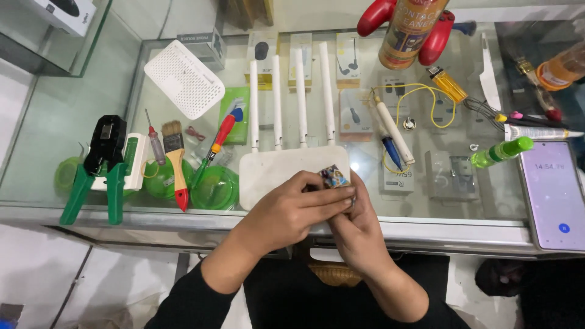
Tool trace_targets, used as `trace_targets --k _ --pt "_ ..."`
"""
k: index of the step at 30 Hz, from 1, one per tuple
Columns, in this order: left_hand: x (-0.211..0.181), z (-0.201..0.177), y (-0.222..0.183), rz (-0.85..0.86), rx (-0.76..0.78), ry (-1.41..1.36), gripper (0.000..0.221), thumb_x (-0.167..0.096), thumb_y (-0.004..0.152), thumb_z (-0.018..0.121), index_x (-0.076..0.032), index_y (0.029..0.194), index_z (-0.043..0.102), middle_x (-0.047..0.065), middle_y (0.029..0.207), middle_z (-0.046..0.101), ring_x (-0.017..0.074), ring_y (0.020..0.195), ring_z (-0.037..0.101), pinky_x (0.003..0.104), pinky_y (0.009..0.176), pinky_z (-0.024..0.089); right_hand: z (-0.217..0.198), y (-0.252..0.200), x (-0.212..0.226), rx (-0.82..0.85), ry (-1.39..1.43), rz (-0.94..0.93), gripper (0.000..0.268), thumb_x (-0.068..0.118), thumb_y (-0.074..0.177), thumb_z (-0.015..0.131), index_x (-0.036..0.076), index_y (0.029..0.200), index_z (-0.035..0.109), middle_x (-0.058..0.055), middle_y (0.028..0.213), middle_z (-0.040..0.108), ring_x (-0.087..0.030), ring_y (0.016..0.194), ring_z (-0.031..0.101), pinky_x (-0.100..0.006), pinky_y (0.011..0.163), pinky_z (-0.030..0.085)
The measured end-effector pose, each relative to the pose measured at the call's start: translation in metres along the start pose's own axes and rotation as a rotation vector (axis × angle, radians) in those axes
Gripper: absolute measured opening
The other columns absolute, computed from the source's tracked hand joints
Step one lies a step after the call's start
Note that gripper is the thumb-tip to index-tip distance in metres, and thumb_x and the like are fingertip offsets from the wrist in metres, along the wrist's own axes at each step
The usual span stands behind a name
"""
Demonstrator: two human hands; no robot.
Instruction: Cleaning the casing and inspecting the internal circuit board of a wireless router.
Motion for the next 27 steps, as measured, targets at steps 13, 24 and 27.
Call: trace_targets --k 13,24,27 --pt "0.013 0.008 0.009 -0.348 -0.141 0.488 0.049 -0.001 0.095 0.059 0.001 0.144 0.057 0.015 0.148 0.061 0.0354 0.106 0.054 0.042 0.1 0.054 0.003 -0.001 -0.001 -0.165 -0.044 -0.037 0.07 -0.003 0.09 0.056 0.007 0.155 0.031 -0.011 0.157 0.045 -0.02 0.132 0.049 -0.035 0.107 0.045" --pt "0.024 -0.031 -0.032 -0.789 -0.209 0.553 0.052 0.02 0.087 0.053 0.004 0.135 0.063 0.022 0.137 0.067 0.0365 0.108 0.059 0.041 0.095 0.058 0.011 0.005 0.007 -0.134 -0.086 -0.046 0.081 0.003 0.09 0.06 0.006 0.162 0.022 -0.013 0.156 0.044 -0.025 0.138 0.048 -0.043 0.112 0.045" --pt "0.01 0.004 0.003 -0.57 -0.232 0.381 0.067 0.019 0.072 0.051 0.005 0.137 0.056 0.021 0.147 0.057 0.0395 0.104 0.052 0.044 0.097 0.047 0.016 0.003 0.008 -0.178 -0.104 -0.042 0.079 0.003 0.088 0.061 0.003 0.159 0.027 -0.015 0.152 0.049 -0.024 0.131 0.052 -0.037 0.108 0.045"
Point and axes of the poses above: each hand's wrist, its own y-axis towards the middle knuckle, its own z-axis out of the palm, x = y × z, the point moved 4 cm from there along y, towards the middle knuckle
